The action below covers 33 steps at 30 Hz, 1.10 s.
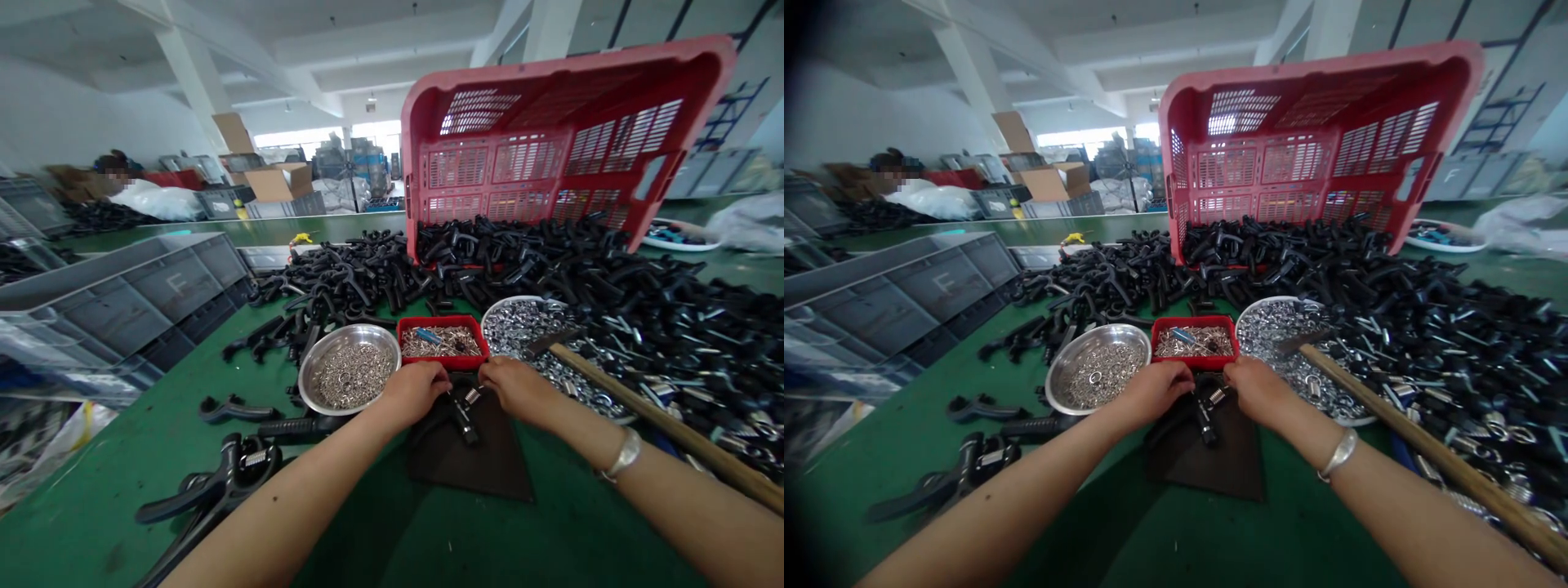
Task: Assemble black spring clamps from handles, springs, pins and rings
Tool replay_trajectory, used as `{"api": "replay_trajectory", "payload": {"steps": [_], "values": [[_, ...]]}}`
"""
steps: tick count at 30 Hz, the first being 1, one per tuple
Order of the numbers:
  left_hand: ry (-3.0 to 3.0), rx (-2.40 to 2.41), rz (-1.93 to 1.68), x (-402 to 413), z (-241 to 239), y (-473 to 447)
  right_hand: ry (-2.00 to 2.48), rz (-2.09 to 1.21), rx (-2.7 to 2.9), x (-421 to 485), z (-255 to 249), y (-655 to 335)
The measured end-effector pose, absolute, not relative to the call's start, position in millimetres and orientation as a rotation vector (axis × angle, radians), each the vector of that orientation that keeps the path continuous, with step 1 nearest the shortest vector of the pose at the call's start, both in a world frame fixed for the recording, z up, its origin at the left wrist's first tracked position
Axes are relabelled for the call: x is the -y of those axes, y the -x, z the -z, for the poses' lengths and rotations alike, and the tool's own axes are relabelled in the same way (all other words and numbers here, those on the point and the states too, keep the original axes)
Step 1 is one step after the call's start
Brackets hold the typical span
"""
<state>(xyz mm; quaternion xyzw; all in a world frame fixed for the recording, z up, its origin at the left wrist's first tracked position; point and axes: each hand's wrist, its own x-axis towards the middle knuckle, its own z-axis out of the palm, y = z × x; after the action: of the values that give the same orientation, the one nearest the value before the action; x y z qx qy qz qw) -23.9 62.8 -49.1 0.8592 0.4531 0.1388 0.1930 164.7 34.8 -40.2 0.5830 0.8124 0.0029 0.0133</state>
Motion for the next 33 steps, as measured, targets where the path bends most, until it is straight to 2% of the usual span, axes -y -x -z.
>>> {"api": "replay_trajectory", "payload": {"steps": [9, 15, 21, 28, 33], "values": [[-2.496, -1.334, -0.293, -63.7, 45.7, 19.6, -1.652, -0.262, -2.649, -27.0, 40.4, -136.2], [-2.606, -1.360, -0.240, -60.7, 43.3, 14.9, -1.793, -0.151, -2.721, -33.9, 51.0, -154.9], [-2.660, -1.333, -0.271, -57.7, 46.8, 9.9, -2.351, 0.063, -2.954, -22.7, 80.1, -167.9], [-2.764, -1.332, -0.211, -54.9, 49.8, 5.3, -2.424, 0.168, -3.035, -19.1, 94.3, -165.8], [-2.832, -1.354, -0.278, -45.5, 59.9, 8.2, -2.446, 0.076, -3.092, -15.1, 94.9, -164.6]]}}
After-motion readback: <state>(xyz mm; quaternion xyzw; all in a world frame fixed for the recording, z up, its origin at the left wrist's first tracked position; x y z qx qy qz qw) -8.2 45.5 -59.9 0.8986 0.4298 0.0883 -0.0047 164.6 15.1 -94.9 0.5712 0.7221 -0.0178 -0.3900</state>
